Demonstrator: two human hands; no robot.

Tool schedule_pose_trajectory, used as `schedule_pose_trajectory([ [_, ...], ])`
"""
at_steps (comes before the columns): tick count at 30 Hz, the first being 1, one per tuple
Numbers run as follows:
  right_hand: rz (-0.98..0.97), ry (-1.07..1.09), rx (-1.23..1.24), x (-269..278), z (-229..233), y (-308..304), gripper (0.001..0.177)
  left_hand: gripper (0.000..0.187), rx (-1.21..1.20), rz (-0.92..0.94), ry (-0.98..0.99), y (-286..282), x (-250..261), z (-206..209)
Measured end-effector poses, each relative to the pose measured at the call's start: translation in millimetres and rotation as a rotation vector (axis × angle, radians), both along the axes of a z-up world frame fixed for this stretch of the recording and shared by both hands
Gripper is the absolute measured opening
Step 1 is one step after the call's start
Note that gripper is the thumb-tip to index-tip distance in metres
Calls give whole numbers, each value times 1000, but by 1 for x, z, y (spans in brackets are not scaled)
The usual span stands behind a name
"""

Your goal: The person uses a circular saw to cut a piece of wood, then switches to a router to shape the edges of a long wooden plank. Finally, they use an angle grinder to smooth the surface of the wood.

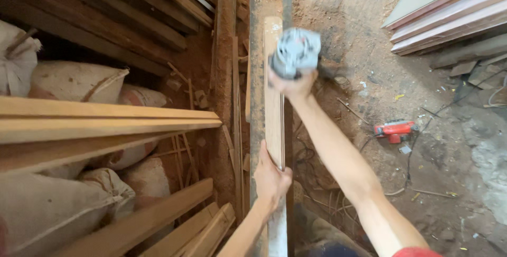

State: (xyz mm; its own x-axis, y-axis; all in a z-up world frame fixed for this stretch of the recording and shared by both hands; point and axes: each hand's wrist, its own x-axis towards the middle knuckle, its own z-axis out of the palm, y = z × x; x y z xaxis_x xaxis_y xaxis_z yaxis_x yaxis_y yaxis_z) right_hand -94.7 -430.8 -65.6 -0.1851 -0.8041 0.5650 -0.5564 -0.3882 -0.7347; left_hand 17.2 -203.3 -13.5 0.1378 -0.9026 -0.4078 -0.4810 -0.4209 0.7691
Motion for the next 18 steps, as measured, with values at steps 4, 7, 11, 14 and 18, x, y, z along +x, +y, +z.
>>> schedule_pose_trajectory([
  [4,4,30,74,-14,-20,-70,57,98,63,5,11,1,1,3],
  [7,-24,84,15,-18,-19,-94,58,98,71,3,0,1,2,2],
  [11,-80,97,-108,-17,-16,-109,56,99,74,10,-8,0,1,5],
  [14,-65,62,-110,-12,-17,-124,61,100,191,5,27,-4,6,7],
  [18,-50,37,-94,-17,-16,-135,60,100,186,-15,22,-6,6,4],
])
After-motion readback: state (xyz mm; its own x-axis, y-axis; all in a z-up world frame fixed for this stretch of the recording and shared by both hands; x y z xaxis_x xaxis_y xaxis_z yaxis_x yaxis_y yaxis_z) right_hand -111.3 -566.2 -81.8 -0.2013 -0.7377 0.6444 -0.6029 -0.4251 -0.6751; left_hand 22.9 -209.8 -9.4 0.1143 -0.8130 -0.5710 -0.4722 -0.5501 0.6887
